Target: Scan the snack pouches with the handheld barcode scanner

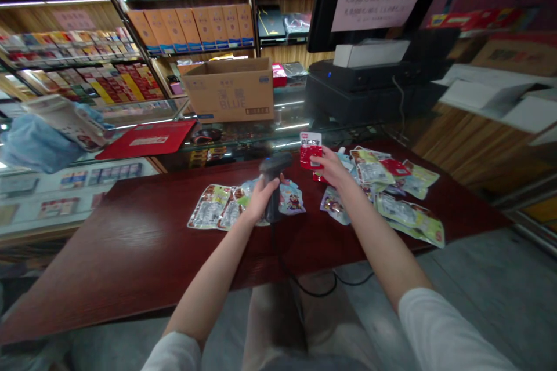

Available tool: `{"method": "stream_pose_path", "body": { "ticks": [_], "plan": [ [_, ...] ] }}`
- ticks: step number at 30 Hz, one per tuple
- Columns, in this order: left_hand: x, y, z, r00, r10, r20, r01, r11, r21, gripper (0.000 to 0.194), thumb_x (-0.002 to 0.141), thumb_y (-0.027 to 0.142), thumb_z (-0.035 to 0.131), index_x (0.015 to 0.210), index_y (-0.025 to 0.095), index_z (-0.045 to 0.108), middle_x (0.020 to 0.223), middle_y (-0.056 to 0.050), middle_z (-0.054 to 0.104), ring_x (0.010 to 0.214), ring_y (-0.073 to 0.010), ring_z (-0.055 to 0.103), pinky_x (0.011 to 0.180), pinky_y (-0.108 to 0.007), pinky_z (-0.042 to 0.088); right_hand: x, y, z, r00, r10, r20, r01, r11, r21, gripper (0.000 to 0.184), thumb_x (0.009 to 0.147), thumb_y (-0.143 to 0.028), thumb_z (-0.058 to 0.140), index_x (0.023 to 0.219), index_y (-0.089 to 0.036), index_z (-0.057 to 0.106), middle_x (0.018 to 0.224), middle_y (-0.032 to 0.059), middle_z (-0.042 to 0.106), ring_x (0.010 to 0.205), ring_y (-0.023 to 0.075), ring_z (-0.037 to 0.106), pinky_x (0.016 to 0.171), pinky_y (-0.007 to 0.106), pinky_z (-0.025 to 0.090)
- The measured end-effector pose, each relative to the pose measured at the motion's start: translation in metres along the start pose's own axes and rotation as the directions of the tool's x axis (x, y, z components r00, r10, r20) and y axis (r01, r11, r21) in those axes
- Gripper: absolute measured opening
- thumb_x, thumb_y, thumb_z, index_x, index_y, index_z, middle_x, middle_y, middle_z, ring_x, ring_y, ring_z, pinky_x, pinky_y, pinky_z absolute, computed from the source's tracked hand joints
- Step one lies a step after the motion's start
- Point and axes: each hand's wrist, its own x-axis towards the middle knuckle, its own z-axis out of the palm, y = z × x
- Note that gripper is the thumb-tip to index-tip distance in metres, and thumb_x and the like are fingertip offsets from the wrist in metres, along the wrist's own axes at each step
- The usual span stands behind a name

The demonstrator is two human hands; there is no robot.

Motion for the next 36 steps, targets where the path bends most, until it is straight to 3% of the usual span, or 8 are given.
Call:
{"method": "stream_pose_path", "body": {
  "ticks": [4,9,18,27,32,36],
  "plan": [
    [-0.007,-0.013,0.009,0.996,-0.04,0.074,0.04,0.999,0.003,0.049,0.072,0.066,0.068,0.082,0.018,0.061,0.053,0.0,0.059,0.045,-0.0131,0.052,0.044,-0.024,0.04,-0.008,-0.001,-0.019,0.993,0.081,-0.085,-0.072,0.992,0.107,0.025,0.064,-0.021,0.07,0.085,-0.022,0.056,0.076,-0.0005,0.07,0.072,0.0202,0.069,0.072,0.04,0.062],
    [-0.019,-0.019,0.017,0.992,-0.043,0.115,0.047,0.998,-0.033,0.053,0.074,0.065,0.067,0.09,0.016,0.06,0.058,0.001,0.059,0.048,-0.0115,0.053,0.047,-0.023,0.042,-0.007,0.005,-0.019,0.988,0.112,-0.103,-0.086,0.97,0.229,0.015,0.072,-0.022,0.064,0.085,-0.022,0.057,0.075,-0.001,0.07,0.073,0.0191,0.07,0.072,0.038,0.062],
    [-0.024,-0.019,0.022,0.986,-0.078,0.149,0.079,0.997,-0.003,0.059,0.07,0.069,0.068,0.093,0.016,0.056,0.062,0.001,0.06,0.05,-0.0123,0.056,0.049,-0.025,0.045,-0.014,0.018,-0.006,0.981,0.158,-0.114,-0.148,0.985,0.092,0.031,0.065,-0.023,0.071,0.094,-0.023,0.06,0.082,-0.004,0.071,0.071,0.0155,0.068,0.062,0.029,0.058],
    [-0.023,-0.023,0.023,0.984,-0.089,0.153,0.08,0.995,0.067,0.05,0.074,0.064,0.066,0.083,0.016,0.056,0.058,0.001,0.057,0.047,-0.0123,0.053,0.046,-0.025,0.042,-0.01,0.025,-0.01,0.996,0.063,-0.059,-0.06,0.997,0.051,0.034,0.063,-0.031,0.075,0.091,-0.023,0.059,0.079,-0.001,0.071,0.072,0.0207,0.069,0.07,0.038,0.058],
    [-0.024,-0.022,0.023,0.983,-0.082,0.163,0.071,0.995,0.074,0.051,0.075,0.064,0.065,0.088,0.015,0.057,0.058,0.0,0.058,0.047,-0.0132,0.054,0.047,-0.026,0.042,-0.012,0.023,-0.008,0.995,0.066,-0.079,-0.064,0.998,0.029,0.037,0.065,-0.034,0.073,0.097,-0.023,0.059,0.084,-0.0001,0.072,0.077,0.0213,0.07,0.073,0.039,0.059],
    [-0.026,-0.02,0.023,0.982,-0.07,0.174,0.057,0.995,0.078,0.055,0.076,0.066,0.064,0.094,0.014,0.059,0.06,0.0,0.059,0.049,-0.0132,0.054,0.048,-0.025,0.043,-0.007,0.019,-0.016,0.987,-0.055,-0.153,0.031,0.987,-0.157,0.034,0.07,-0.039,0.066,0.1,-0.023,0.059,0.09,0.0021,0.072,0.083,0.0231,0.069,0.078,0.042,0.057]
  ]
}}
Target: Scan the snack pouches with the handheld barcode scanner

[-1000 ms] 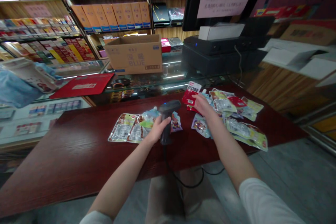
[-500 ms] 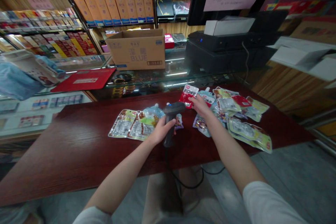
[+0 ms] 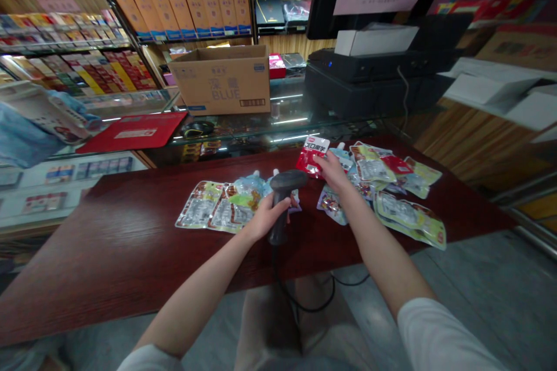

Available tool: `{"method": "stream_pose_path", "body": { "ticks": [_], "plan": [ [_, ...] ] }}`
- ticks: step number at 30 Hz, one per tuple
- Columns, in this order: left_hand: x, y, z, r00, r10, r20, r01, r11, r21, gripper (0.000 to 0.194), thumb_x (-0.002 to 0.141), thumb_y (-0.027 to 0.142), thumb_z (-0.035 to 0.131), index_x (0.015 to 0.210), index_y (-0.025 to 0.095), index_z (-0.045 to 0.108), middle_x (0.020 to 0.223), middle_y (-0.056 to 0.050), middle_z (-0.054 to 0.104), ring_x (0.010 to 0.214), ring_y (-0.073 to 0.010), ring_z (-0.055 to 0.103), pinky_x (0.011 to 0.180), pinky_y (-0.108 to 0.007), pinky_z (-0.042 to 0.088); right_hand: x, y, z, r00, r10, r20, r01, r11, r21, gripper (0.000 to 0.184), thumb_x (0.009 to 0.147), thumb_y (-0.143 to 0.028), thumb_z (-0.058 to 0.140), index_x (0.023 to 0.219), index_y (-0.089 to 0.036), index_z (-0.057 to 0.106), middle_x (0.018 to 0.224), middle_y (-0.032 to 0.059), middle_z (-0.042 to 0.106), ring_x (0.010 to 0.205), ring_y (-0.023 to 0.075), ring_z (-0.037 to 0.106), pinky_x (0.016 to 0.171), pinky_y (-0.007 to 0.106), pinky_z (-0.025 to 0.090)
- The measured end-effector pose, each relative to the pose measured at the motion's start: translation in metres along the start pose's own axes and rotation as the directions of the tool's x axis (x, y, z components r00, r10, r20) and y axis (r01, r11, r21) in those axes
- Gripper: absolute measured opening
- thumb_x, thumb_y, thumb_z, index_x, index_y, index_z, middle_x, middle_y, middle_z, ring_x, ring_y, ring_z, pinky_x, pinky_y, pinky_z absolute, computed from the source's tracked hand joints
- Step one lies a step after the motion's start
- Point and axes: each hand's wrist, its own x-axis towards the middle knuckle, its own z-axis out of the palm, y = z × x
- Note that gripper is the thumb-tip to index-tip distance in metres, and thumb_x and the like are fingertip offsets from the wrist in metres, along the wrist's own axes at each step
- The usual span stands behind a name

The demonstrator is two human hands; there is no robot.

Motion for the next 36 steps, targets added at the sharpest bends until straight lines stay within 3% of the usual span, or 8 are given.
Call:
{"method": "stream_pose_path", "body": {
  "ticks": [3,7,13,16,22,26,32,36],
  "plan": [
    [0.0,-0.001,-0.001,1.0,0.014,0.001,-0.014,0.999,-0.047,0.057,0.076,0.067,0.066,0.097,0.015,0.059,0.063,0.0,0.06,0.05,-0.0123,0.054,0.05,-0.025,0.044,0.006,-0.006,-0.018,0.972,-0.21,-0.104,0.154,0.908,-0.391,0.026,0.076,-0.039,0.059,0.093,-0.02,0.061,0.089,0.0073,0.071,0.087,0.0259,0.065,0.084,0.044,0.053],
    [0.0,-0.001,-0.006,1.0,0.013,-0.017,-0.015,0.99,-0.14,0.057,0.075,0.067,0.067,0.098,0.015,0.059,0.061,0.001,0.06,0.05,-0.0116,0.054,0.049,-0.024,0.043,0.006,-0.019,-0.048,0.901,-0.377,-0.213,0.106,0.669,-0.736,0.037,0.082,-0.035,0.053,0.115,-0.018,0.059,0.101,0.0125,0.07,0.094,0.0286,0.063,0.09,0.046,0.046],
    [-0.001,0.009,-0.023,0.998,0.033,-0.06,-0.045,0.974,-0.22,0.064,0.078,0.072,0.058,0.102,0.013,0.062,0.055,0.001,0.058,0.043,-0.0108,0.049,0.042,-0.022,0.036,-0.002,-0.028,-0.068,0.843,-0.35,-0.408,-0.248,0.421,-0.873,0.047,0.083,-0.029,0.055,0.128,-0.016,0.054,0.116,0.0215,0.064,0.115,0.0396,0.052,0.096,0.063,0.033],
    [0.001,0.012,-0.032,0.996,0.063,-0.058,-0.075,0.967,-0.244,0.066,0.08,0.073,0.055,0.104,0.013,0.062,0.053,0.002,0.056,0.041,-0.0106,0.047,0.042,-0.022,0.036,-0.004,-0.026,-0.068,0.816,-0.385,-0.431,-0.28,0.389,-0.878,0.061,0.079,-0.028,0.061,0.137,-0.013,0.048,0.138,0.027,0.05,0.127,0.0422,0.043,0.099,0.065,0.031],
    [0.005,0.012,-0.04,0.993,0.076,-0.088,-0.098,0.954,-0.282,0.062,0.079,0.072,0.057,0.103,0.015,0.062,0.061,0.001,0.06,0.042,-0.0106,0.048,0.043,-0.025,0.04,0.0,-0.008,-0.073,0.914,-0.335,-0.23,-0.066,0.436,-0.897,0.03,0.082,-0.025,0.054,0.107,-0.02,0.07,0.118,0.0169,0.064,0.12,0.0368,0.049,0.104,0.068,0.028],
    [0.005,0.014,-0.039,0.994,0.066,-0.091,-0.088,0.96,-0.265,0.064,0.078,0.072,0.058,0.104,0.014,0.063,0.059,0.001,0.059,0.042,-0.0112,0.048,0.042,-0.025,0.039,0.001,-0.011,-0.07,0.877,-0.413,-0.247,-0.024,0.476,-0.879,0.03,0.083,-0.027,0.052,0.107,-0.019,0.069,0.117,0.0161,0.065,0.123,0.0372,0.049,0.106,0.069,0.026],
    [0.004,0.015,-0.039,0.996,0.055,-0.076,-0.072,0.968,-0.241,0.064,0.08,0.072,0.056,0.105,0.014,0.063,0.054,0.002,0.056,0.041,-0.0116,0.048,0.042,-0.024,0.038,-0.018,-0.018,-0.011,0.903,-0.359,0.234,0.41,0.565,-0.716,0.033,0.09,-0.032,0.051,0.119,-0.02,0.064,0.11,0.0129,0.07,0.109,0.0295,0.061,0.103,0.047,0.042],
    [0.004,0.017,-0.04,0.993,0.073,-0.093,-0.095,0.962,-0.255,0.062,0.079,0.071,0.058,0.102,0.014,0.062,0.056,0.002,0.058,0.043,-0.0122,0.05,0.043,-0.025,0.039,-0.037,-0.005,0.027,0.896,-0.084,0.437,0.418,0.495,-0.762,0.06,0.084,-0.049,0.065,0.135,-0.017,0.056,0.123,0.0164,0.068,0.112,0.0358,0.061,0.103,0.052,0.041]
  ]
}}
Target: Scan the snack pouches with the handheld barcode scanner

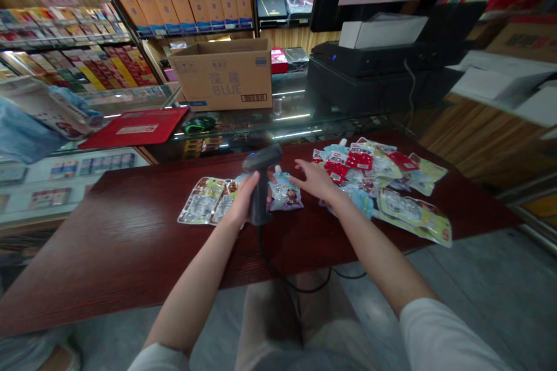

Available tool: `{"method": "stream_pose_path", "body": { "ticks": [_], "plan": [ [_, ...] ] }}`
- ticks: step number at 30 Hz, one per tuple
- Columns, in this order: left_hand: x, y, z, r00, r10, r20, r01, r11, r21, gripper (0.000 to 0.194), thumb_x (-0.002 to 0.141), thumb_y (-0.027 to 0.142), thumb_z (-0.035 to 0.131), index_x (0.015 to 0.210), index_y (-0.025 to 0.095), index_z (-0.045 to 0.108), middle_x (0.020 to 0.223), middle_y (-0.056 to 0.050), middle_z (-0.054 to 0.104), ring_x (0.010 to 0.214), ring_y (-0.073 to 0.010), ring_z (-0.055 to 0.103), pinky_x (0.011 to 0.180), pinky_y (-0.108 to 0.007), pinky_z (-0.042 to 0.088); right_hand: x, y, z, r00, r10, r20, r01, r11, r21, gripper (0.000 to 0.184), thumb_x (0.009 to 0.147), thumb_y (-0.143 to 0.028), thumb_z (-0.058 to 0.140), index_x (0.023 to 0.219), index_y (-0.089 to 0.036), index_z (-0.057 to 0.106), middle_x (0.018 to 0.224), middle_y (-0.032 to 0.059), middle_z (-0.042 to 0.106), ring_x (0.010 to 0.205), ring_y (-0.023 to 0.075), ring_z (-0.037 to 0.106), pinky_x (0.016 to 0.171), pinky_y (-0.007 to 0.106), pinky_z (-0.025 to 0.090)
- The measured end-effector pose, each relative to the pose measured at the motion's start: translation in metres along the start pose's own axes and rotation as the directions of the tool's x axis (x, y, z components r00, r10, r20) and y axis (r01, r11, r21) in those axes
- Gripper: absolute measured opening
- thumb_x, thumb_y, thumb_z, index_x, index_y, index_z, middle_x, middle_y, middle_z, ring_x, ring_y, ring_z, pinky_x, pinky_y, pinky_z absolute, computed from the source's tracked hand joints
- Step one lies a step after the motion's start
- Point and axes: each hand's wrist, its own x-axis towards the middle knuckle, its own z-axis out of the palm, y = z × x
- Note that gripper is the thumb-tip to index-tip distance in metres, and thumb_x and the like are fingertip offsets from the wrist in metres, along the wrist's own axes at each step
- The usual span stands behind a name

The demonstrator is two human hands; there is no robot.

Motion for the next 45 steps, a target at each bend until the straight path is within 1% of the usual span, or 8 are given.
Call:
{"method": "stream_pose_path", "body": {
  "ticks": [4,10,16,18,21,25,32,45],
  "plan": [
    [0.0,0.002,-0.001,1.0,0.014,0.002,-0.014,1.0,-0.002,0.06,0.08,0.07,0.057,0.102,0.015,0.062,0.054,0.002,0.057,0.042,-0.0123,0.05,0.043,-0.024,0.039,-0.002,-0.008,0.01,0.987,0.076,0.139,-0.056,0.988,-0.143,0.086,0.072,-0.065,0.073,0.137,-0.013,0.055,0.132,0.023,0.06,0.124,0.0443,0.052,0.105,0.057,0.037],
    [0.0,0.01,-0.004,0.998,0.037,-0.045,-0.037,0.999,-0.006,0.063,0.077,0.071,0.06,0.1,0.013,0.063,0.053,0.002,0.057,0.042,-0.0117,0.049,0.042,-0.024,0.037,0.0,-0.011,0.003,0.975,0.107,0.197,-0.071,0.98,-0.184,0.058,0.073,-0.06,0.074,0.113,-0.02,0.066,0.119,0.0163,0.062,0.115,0.0389,0.056,0.101,0.053,0.04],
    [0.001,0.017,-0.007,0.995,0.067,-0.08,-0.071,0.996,-0.047,0.059,0.076,0.069,0.062,0.099,0.014,0.062,0.054,0.002,0.057,0.041,-0.0108,0.048,0.041,-0.024,0.038,-0.001,-0.008,0.001,0.978,0.126,0.166,-0.124,0.992,-0.023,0.053,0.065,-0.044,0.079,0.105,-0.02,0.055,0.106,0.0102,0.064,0.102,0.0318,0.061,0.091,0.044,0.045],
    [0.0,0.016,-0.008,0.996,0.056,-0.069,-0.06,0.997,-0.048,0.06,0.077,0.069,0.061,0.101,0.014,0.062,0.053,0.002,0.056,0.04,-0.0112,0.048,0.041,-0.024,0.038,-0.001,-0.003,-0.001,0.983,0.128,0.128,-0.145,0.981,0.132,0.053,0.064,-0.038,0.079,0.106,-0.021,0.051,0.101,0.0068,0.063,0.096,0.0281,0.062,0.087,0.04,0.046],
    [0.0,0.014,-0.009,0.998,0.035,-0.047,-0.036,0.999,-0.027,0.062,0.078,0.07,0.059,0.104,0.014,0.062,0.053,0.002,0.056,0.038,-0.0118,0.048,0.039,-0.024,0.038,0.002,0.005,-0.01,0.99,0.124,-0.074,-0.083,0.905,0.417,0.059,0.06,-0.032,0.079,0.109,-0.022,0.049,0.108,0.0064,0.063,0.101,0.026,0.061,0.089,0.038,0.048],
    [0.0,0.008,-0.006,0.999,0.028,-0.033,-0.028,1.0,0.008,0.062,0.079,0.069,0.06,0.104,0.013,0.062,0.055,0.001,0.057,0.042,-0.0114,0.049,0.041,-0.023,0.038,0.008,0.015,-0.027,0.913,0.285,-0.292,-0.012,0.734,0.679,0.057,0.058,-0.039,0.08,0.107,-0.023,0.055,0.106,0.0053,0.066,0.1,0.0258,0.062,0.091,0.04,0.05],
    [-0.003,-0.003,0.007,0.996,-0.045,0.083,0.038,0.996,0.079,0.06,0.08,0.067,0.061,0.102,0.012,0.064,0.058,0.0,0.059,0.043,-0.0111,0.049,0.04,-0.023,0.036,0.012,0.037,-0.035,0.823,0.458,-0.336,0.036,0.548,0.836,0.047,0.065,-0.045,0.077,0.105,-0.024,0.061,0.101,0.0028,0.069,0.096,0.0235,0.065,0.088,0.04,0.054],
    [0.002,-0.018,0.011,0.997,-0.07,0.029,0.067,0.994,0.09,0.06,0.076,0.071,0.063,0.094,0.014,0.059,0.058,0.0,0.059,0.044,-0.0115,0.052,0.043,-0.024,0.039,0.013,0.028,-0.025,0.849,0.437,-0.296,0.025,0.528,0.849,0.047,0.064,-0.043,0.079,0.104,-0.025,0.062,0.106,0.0034,0.07,0.103,0.0235,0.066,0.094,0.04,0.054]
  ]
}}
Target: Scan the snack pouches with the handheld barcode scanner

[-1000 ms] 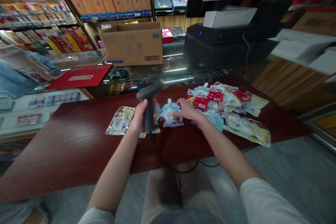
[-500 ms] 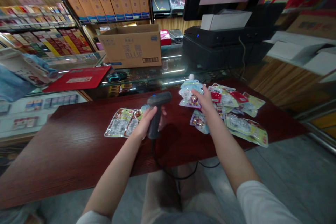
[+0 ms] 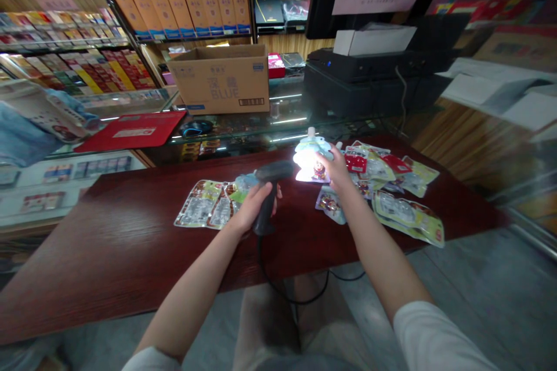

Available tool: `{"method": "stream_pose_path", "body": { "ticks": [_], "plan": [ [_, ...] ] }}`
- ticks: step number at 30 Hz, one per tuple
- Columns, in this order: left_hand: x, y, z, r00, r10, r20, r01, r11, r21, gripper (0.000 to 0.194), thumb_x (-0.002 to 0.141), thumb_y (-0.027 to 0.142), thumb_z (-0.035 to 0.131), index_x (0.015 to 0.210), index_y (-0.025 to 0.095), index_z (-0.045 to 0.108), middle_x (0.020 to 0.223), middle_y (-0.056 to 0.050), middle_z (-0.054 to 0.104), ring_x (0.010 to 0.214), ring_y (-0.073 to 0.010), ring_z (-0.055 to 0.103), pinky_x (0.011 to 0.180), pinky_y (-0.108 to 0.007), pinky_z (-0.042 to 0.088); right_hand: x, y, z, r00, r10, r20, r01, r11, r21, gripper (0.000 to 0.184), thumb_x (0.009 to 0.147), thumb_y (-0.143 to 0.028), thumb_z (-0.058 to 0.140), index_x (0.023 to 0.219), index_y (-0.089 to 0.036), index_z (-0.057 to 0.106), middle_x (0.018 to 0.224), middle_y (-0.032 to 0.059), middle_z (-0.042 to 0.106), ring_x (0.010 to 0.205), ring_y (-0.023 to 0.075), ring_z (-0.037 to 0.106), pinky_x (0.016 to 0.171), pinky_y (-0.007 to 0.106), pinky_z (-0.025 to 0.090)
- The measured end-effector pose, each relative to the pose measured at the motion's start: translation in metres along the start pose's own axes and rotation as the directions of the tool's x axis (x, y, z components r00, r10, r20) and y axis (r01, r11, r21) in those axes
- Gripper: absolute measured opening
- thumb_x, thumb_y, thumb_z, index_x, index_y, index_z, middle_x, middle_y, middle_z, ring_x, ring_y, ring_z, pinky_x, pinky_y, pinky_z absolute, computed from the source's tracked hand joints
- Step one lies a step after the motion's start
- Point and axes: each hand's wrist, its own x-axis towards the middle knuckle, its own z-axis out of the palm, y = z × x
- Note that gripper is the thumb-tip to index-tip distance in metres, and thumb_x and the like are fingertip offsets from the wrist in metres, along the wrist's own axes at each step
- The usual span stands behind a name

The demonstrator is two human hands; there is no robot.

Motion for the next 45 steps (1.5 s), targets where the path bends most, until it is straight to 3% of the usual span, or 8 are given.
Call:
{"method": "stream_pose_path", "body": {
  "ticks": [11,15,19,23,27,36,41,45],
  "plan": [
    [-0.004,0.017,-0.007,1.0,-0.021,-0.012,0.022,0.994,0.107,0.063,0.074,0.073,0.063,0.096,0.014,0.062,0.059,-0.001,0.062,0.049,-0.014,0.056,0.047,-0.024,0.043,0.009,0.002,-0.016,0.992,-0.128,-0.003,0.126,0.975,-0.184,0.048,0.068,-0.047,0.075,0.106,-0.02,0.065,0.099,0.0058,0.071,0.097,0.0261,0.064,0.093,0.046,0.052],
    [-0.005,0.03,-0.032,0.97,0.019,-0.242,0.042,0.969,0.244,0.053,0.067,0.064,0.073,0.082,0.014,0.065,0.069,-0.004,0.066,0.059,-0.0153,0.06,0.054,-0.025,0.047,0.02,0.001,-0.036,0.958,-0.28,-0.058,0.228,0.872,-0.434,0.05,0.069,-0.041,0.071,0.113,-0.019,0.062,0.107,0.0083,0.068,0.097,0.0264,0.062,0.093,0.046,0.05],
    [-0.008,0.041,-0.06,0.901,0.055,-0.43,0.097,0.942,0.322,0.05,0.061,0.056,0.078,0.084,0.013,0.07,0.08,-0.007,0.071,0.072,-0.0205,0.066,0.065,-0.028,0.051,0.025,0.001,-0.061,0.942,-0.286,-0.175,0.092,0.722,-0.685,0.046,0.074,-0.033,0.063,0.118,-0.018,0.059,0.11,0.013,0.066,0.102,0.0301,0.06,0.095,0.049,0.046],
    [-0.009,0.046,-0.08,0.888,0.053,-0.456,0.081,0.959,0.271,0.048,0.06,0.053,0.078,0.087,0.014,0.069,0.08,-0.006,0.072,0.075,-0.0215,0.066,0.066,-0.029,0.052,0.026,0.005,-0.077,0.92,-0.274,-0.28,-0.092,0.545,-0.834,0.051,0.075,-0.03,0.063,0.123,-0.016,0.054,0.122,0.0212,0.059,0.117,0.0379,0.052,0.101,0.059,0.037],
    [-0.004,0.037,-0.09,0.873,-0.063,-0.484,0.192,0.956,0.221,0.046,0.055,0.051,0.079,0.081,0.015,0.066,0.069,-0.002,0.066,0.062,-0.0171,0.061,0.058,-0.027,0.048,0.024,0.01,-0.073,0.91,-0.286,-0.299,-0.13,0.488,-0.863,0.051,0.076,-0.03,0.062,0.125,-0.016,0.053,0.134,0.0246,0.051,0.125,0.0425,0.044,0.101,0.064,0.032],
    [0.017,0.005,-0.077,0.89,-0.118,-0.44,0.211,0.963,0.167,0.053,0.053,0.055,0.077,0.084,0.013,0.07,0.075,-0.006,0.069,0.067,-0.0187,0.063,0.06,-0.028,0.048,0.012,-0.001,-0.039,0.907,-0.42,-0.021,0.262,0.602,-0.754,0.034,0.083,-0.03,0.053,0.114,-0.019,0.061,0.115,0.0149,0.063,0.107,0.0302,0.057,0.099,0.05,0.041],
    [0.02,-0.002,-0.065,0.9,-0.118,-0.42,0.193,0.971,0.139,0.048,0.056,0.054,0.078,0.084,0.014,0.072,0.072,-0.007,0.069,0.071,-0.0216,0.065,0.068,-0.032,0.052,-0.008,0.003,-0.002,0.901,-0.183,0.392,0.387,0.746,-0.541,0.024,0.087,-0.035,0.056,0.102,-0.021,0.068,0.095,0.0073,0.071,0.082,0.0212,0.064,0.082,0.038,0.052],
    [0.02,-0.007,-0.056,0.916,-0.107,-0.386,0.171,0.976,0.135,0.045,0.061,0.052,0.078,0.086,0.015,0.072,0.075,-0.007,0.07,0.075,-0.0224,0.067,0.072,-0.033,0.053,-0.026,0.011,0.021,0.819,0.045,0.572,0.392,0.684,-0.615,0.035,0.085,-0.038,0.065,0.115,-0.02,0.068,0.11,0.0098,0.07,0.087,0.021,0.066,0.084,0.037,0.052]
  ]
}}
